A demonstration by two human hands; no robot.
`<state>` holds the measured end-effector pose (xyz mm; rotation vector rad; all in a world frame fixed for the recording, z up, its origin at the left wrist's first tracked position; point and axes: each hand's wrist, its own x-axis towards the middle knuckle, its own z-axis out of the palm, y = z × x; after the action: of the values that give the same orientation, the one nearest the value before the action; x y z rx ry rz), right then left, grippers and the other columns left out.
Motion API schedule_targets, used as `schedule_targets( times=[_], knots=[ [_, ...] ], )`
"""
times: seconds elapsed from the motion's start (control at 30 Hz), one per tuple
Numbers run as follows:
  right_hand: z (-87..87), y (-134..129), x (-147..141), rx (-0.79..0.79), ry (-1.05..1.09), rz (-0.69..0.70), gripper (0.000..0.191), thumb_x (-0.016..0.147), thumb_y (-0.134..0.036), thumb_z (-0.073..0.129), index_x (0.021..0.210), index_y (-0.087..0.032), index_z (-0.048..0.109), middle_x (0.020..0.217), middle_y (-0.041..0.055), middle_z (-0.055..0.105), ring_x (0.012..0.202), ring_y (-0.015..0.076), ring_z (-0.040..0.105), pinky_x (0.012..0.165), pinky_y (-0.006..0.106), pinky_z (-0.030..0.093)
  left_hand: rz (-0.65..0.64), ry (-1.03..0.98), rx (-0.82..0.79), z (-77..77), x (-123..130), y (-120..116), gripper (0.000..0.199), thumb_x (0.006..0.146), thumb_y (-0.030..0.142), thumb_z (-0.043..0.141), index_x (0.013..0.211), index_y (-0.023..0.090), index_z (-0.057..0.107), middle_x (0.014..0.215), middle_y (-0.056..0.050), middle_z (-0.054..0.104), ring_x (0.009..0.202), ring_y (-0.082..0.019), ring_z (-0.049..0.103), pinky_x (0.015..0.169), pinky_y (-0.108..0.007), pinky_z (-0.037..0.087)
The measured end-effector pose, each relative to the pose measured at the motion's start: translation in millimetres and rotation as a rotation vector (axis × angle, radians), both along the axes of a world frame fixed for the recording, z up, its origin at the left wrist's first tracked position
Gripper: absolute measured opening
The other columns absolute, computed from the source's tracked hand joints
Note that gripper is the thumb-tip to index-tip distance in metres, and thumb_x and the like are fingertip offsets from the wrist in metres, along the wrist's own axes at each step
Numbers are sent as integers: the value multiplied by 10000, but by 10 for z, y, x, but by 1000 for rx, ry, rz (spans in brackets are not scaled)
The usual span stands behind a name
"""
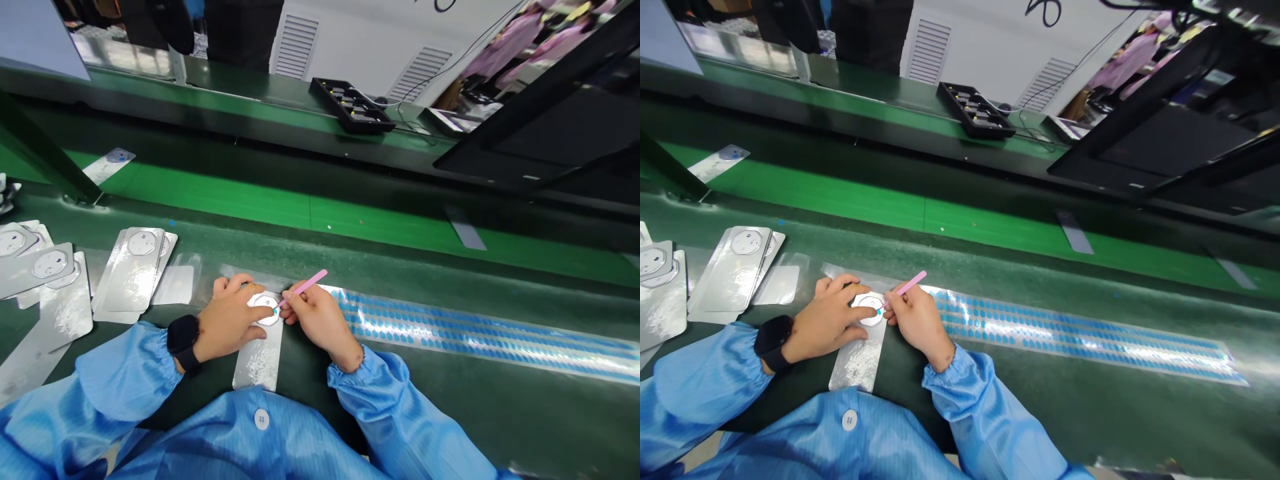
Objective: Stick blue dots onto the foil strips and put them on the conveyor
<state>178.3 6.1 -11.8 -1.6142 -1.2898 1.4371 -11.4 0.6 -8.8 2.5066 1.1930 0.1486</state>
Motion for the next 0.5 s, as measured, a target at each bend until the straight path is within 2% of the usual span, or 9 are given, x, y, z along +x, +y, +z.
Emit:
schedule_targets(
  times=[0.1, 0.27, 0.33, 0.4, 0.47, 0.5],
  knots=[
    [-24, 6, -13, 9, -2, 8, 162, 801, -332, 581, 742, -182, 564, 611, 20, 656, 520, 145, 635, 489, 245, 526, 3, 16, 13, 25, 7, -7, 280, 773, 418, 714, 1045, 371, 670, 1265, -47, 561, 1202, -347, 377, 844, -503, 295],
    [-33, -7, 36, 32, 16, 13, 182, 816, -359, 563, 778, -182, 547, 612, 26, 648, 501, 154, 618, 482, 272, 523, 30, 25, 25, 41, 19, -20, 251, 768, 404, 723, 1012, 355, 692, 1260, -61, 557, 1178, -333, 395, 839, -485, 291],
    [-7, -56, 97, 204, -44, 4, 181, 846, -365, 533, 801, -190, 539, 662, 38, 654, 555, 165, 627, 536, 300, 539, 36, 23, 26, 33, 26, -21, 262, 759, 412, 730, 1010, 344, 695, 1258, -69, 559, 1174, -330, 399, 840, -483, 293],
    [19, -132, 154, 505, -184, 56, 133, 873, -299, 492, 813, -196, 552, 793, 69, 660, 729, 188, 649, 673, 339, 550, 32, 18, 27, 22, 33, -19, 269, 754, 420, 734, 1007, 337, 693, 1254, -71, 563, 1174, -326, 401, 836, -479, 296],
    [24, -217, 181, 739, -361, 230, 148, 868, -182, 443, 860, -195, 590, 915, 90, 639, 873, 199, 627, 779, 352, 530, 30, 8, 36, 13, 38, -17, 282, 750, 417, 739, 1007, 316, 682, 1242, -73, 571, 1171, -323, 402, 830, -470, 299],
    [16, -256, 181, 784, -458, 343, 197, 855, -138, 426, 905, -191, 609, 943, 96, 624, 883, 200, 618, 785, 350, 526, 32, 3, 43, 11, 40, -16, 301, 745, 413, 744, 1013, 298, 672, 1238, -76, 575, 1168, -321, 401, 827, -464, 302]
  ],
)
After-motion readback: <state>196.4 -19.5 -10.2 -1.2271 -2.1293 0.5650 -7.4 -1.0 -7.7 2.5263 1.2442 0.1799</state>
